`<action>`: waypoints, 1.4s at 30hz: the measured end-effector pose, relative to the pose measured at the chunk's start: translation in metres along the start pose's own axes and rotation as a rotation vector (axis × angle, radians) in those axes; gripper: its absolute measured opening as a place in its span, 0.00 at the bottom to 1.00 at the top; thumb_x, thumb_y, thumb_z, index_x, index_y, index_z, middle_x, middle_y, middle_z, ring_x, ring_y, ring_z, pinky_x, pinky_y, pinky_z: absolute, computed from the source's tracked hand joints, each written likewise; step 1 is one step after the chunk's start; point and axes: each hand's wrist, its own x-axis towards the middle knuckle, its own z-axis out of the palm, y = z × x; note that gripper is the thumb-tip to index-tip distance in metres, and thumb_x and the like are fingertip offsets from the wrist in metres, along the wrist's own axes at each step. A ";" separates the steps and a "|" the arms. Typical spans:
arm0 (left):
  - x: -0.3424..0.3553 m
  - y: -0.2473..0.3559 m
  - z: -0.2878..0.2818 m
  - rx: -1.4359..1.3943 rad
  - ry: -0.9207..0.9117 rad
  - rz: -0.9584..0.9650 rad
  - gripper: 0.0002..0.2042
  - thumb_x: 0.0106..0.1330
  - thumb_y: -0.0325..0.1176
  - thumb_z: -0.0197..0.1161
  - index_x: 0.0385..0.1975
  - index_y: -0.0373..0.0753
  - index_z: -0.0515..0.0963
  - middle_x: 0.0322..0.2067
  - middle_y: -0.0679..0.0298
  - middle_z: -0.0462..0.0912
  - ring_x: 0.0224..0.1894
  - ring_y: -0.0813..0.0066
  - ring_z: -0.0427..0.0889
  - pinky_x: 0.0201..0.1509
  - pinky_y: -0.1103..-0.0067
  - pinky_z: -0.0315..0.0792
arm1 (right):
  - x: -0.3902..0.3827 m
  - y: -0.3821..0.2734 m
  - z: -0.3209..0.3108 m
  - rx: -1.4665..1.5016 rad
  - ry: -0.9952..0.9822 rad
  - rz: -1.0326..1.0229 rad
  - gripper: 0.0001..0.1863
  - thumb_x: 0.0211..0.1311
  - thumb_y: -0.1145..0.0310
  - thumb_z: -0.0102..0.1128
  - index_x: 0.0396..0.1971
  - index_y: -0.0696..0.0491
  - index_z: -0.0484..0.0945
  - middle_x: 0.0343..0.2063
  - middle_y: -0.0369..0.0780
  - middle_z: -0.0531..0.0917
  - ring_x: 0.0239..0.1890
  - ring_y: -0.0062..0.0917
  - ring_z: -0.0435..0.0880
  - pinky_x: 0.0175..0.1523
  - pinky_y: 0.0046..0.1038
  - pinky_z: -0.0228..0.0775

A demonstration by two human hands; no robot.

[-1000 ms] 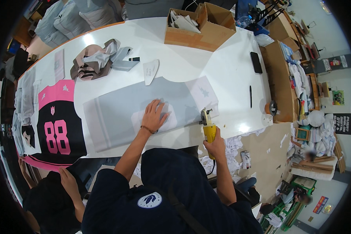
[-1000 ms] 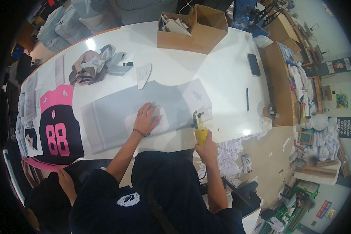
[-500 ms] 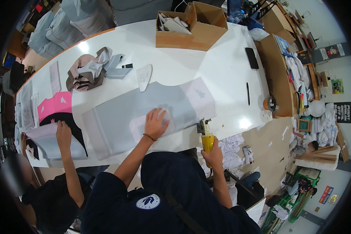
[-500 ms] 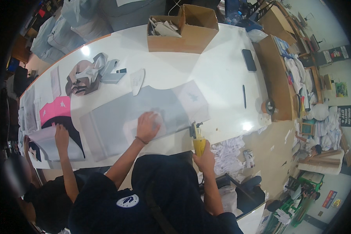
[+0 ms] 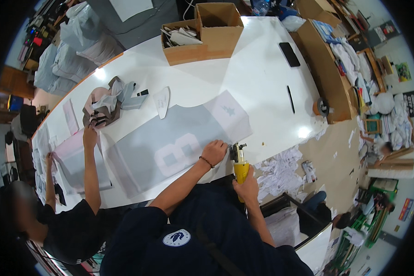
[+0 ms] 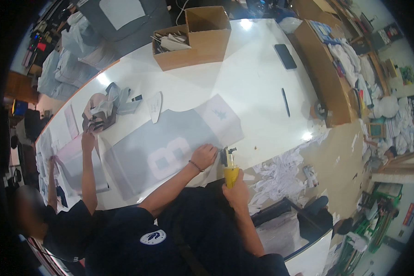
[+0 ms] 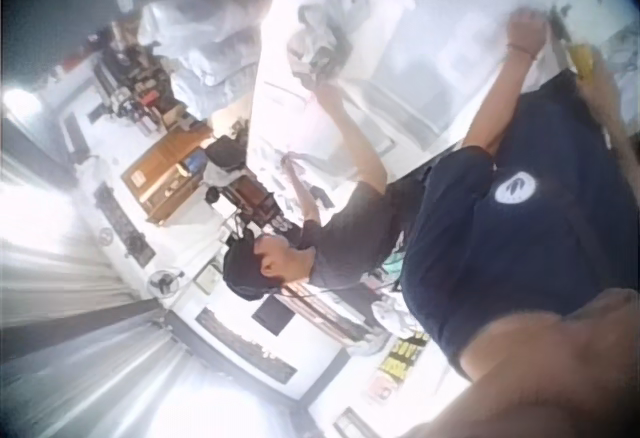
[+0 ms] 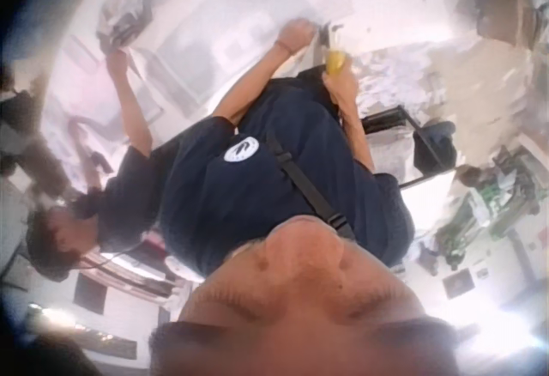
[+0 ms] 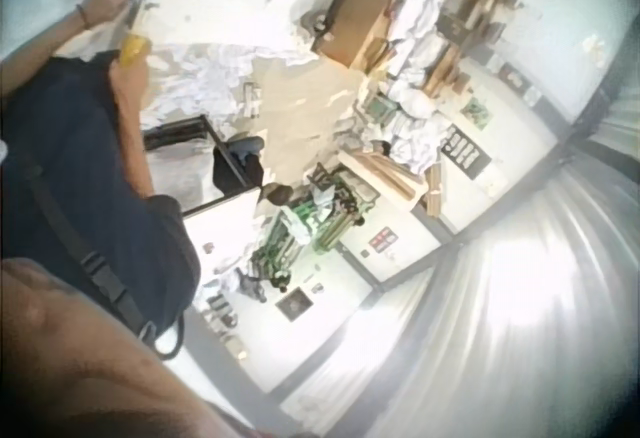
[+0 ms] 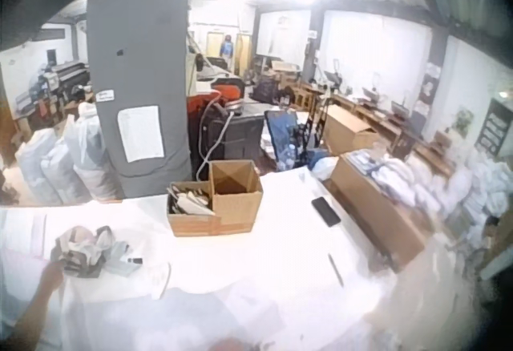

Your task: The person uses a rotary cutter to cut a large sheet of white fabric on a table. They align the fabric, cut along a straight line, and then fold the cut piece.

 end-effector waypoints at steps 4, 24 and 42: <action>0.005 -0.006 -0.005 -0.126 -0.037 -0.042 0.06 0.61 0.34 0.63 0.31 0.39 0.77 0.29 0.61 0.76 0.33 0.61 0.81 0.35 0.69 0.77 | 0.001 -0.006 0.001 0.021 0.009 0.042 0.45 0.48 0.60 0.71 0.66 0.47 0.56 0.39 0.58 0.83 0.42 0.58 0.83 0.46 0.53 0.75; 0.009 -0.019 -0.017 -0.414 -0.005 -0.178 0.05 0.61 0.33 0.64 0.32 0.41 0.83 0.29 0.60 0.79 0.29 0.57 0.82 0.33 0.66 0.78 | 0.008 -0.023 0.018 -0.029 0.076 0.098 0.46 0.48 0.59 0.69 0.68 0.47 0.55 0.40 0.55 0.84 0.44 0.55 0.83 0.48 0.51 0.74; 0.011 -0.031 -0.024 -0.573 0.016 -0.148 0.05 0.60 0.33 0.65 0.29 0.40 0.84 0.28 0.60 0.80 0.28 0.58 0.82 0.33 0.68 0.79 | 0.020 -0.043 0.028 -0.019 0.131 0.075 0.46 0.48 0.62 0.70 0.66 0.53 0.56 0.37 0.60 0.83 0.42 0.59 0.83 0.46 0.51 0.76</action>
